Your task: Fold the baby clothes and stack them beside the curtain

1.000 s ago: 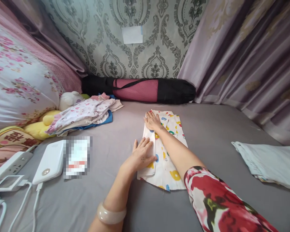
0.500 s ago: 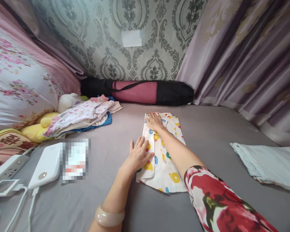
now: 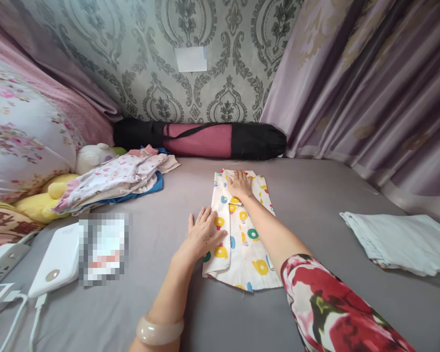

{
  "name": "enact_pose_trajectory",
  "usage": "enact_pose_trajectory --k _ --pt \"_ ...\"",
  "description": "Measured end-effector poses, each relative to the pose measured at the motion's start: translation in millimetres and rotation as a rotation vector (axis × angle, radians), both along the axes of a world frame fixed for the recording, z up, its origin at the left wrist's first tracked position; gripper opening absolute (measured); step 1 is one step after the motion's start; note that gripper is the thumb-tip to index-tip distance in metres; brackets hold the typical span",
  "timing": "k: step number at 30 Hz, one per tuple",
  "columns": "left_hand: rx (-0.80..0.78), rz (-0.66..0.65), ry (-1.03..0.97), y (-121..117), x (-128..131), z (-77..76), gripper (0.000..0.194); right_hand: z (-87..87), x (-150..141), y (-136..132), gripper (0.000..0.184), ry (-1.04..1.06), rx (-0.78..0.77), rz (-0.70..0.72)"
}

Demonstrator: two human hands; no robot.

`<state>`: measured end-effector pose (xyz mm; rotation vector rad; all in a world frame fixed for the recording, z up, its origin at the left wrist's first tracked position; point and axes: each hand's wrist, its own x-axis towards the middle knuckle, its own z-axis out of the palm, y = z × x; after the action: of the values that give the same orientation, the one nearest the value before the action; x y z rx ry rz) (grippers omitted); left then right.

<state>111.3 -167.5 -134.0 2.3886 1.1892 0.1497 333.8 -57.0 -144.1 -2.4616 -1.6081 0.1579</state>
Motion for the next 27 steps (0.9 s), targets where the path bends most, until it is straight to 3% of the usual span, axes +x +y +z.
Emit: enact_pose_trajectory --k 6,13,20,27 --pt "0.006 0.000 0.021 0.2 -1.0 -0.1 0.065 -7.5 -0.4 -1.5 0.067 0.012 0.019 -0.003" --pt "0.010 -0.007 0.020 0.8 -3.3 -1.6 0.066 6.8 12.7 -5.2 0.067 0.133 -0.043 0.054" --pt "-0.024 -0.007 0.004 -0.7 -2.5 3.9 0.064 3.7 41.7 -23.0 0.066 -0.021 0.002 -0.145" --pt "-0.038 0.009 0.031 -0.8 -0.5 7.6 0.064 -4.8 43.4 -25.4 0.064 -0.044 0.039 -0.144"
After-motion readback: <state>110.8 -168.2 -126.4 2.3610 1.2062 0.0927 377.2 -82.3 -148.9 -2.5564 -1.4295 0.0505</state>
